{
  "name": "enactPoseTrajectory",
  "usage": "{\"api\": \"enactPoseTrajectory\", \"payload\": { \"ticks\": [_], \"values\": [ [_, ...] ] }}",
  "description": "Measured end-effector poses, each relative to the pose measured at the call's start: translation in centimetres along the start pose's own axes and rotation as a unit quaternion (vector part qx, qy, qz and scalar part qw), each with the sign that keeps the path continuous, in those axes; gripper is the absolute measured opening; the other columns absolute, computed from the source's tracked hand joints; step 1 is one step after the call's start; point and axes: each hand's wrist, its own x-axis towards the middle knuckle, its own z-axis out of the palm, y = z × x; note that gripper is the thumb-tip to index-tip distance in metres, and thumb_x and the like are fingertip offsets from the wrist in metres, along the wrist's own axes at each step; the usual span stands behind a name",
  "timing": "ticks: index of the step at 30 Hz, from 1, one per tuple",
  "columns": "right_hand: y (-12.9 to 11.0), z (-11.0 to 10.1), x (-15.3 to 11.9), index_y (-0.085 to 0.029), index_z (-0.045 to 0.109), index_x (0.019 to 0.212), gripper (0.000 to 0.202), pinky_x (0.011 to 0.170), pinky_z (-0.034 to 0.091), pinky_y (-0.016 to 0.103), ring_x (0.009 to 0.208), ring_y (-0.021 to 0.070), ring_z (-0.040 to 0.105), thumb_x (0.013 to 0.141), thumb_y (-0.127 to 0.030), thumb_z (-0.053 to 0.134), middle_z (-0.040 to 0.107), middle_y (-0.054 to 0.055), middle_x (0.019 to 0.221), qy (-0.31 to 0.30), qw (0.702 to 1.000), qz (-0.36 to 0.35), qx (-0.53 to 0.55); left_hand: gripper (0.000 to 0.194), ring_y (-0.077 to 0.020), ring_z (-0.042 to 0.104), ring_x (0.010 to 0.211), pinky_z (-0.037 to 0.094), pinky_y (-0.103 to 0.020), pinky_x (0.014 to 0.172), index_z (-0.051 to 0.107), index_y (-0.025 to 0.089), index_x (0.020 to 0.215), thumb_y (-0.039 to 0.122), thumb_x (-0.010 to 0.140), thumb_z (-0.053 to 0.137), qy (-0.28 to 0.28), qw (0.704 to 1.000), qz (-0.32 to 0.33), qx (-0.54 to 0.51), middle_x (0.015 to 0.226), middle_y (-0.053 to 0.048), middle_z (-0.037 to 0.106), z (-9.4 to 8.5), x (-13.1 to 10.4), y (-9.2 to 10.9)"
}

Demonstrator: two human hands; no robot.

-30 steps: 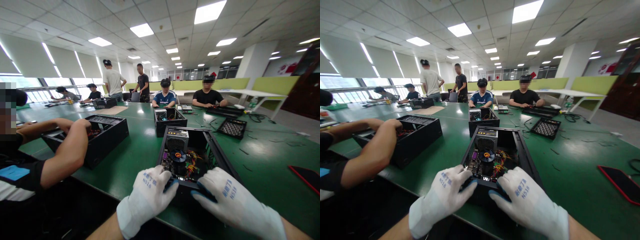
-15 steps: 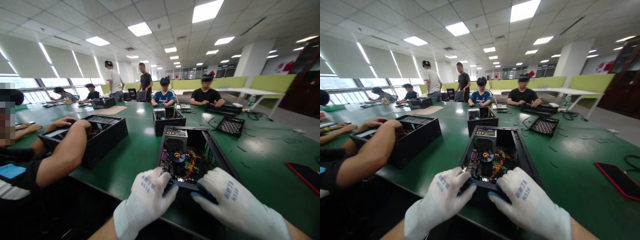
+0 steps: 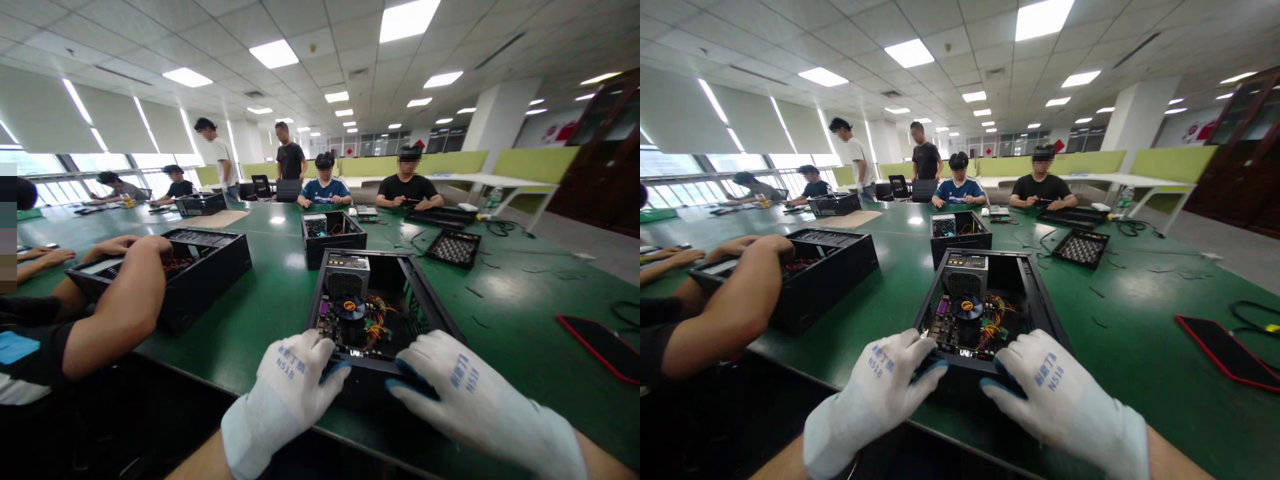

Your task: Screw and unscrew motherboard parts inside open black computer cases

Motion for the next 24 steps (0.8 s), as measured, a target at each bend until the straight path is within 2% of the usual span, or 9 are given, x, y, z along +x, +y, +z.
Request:
{"api": "enactPoseTrajectory", "payload": {
  "ticks": [5,15,24],
  "values": [
    [-0.2,0.0,-0.2,-0.021,0.068,0.094,0.034,0.072,0.045,0.037,0.078,0.0240,0.062,0.097,-0.053,0.058,0.068,0.007,0.086,-0.014,1.000,0.010,-0.002,0.026,-0.0258,0.070,0.092,0.053,-0.038,0.080,0.066,0.023,0.099,0.047,0.099,0.054,-0.038,0.999,-0.024,0.002,0.100,-0.006,0.070,-0.7,0.2,0.4],
    [-0.4,-0.1,0.1,-0.021,0.067,0.093,0.033,0.072,0.043,0.036,0.078,0.0240,0.060,0.098,-0.052,0.058,0.068,0.006,0.086,-0.020,1.000,0.014,0.015,0.025,-0.0248,0.069,0.089,0.053,-0.037,0.078,0.065,0.023,0.101,0.046,0.100,0.054,-0.023,1.000,-0.007,0.002,0.099,-0.005,0.069,-0.3,-0.1,0.2],
    [-3.5,-1.6,-0.5,-0.019,0.069,0.098,0.031,0.071,0.040,0.036,0.077,0.0222,0.058,0.096,-0.048,0.061,0.067,0.006,0.086,-0.024,0.998,-0.011,0.056,0.020,-0.0223,0.069,0.080,0.050,-0.034,0.068,0.064,0.023,0.099,0.042,0.099,0.057,-0.003,0.999,0.033,-0.005,0.092,-0.003,0.069,-1.7,-2.6,-0.6]
  ]
}}
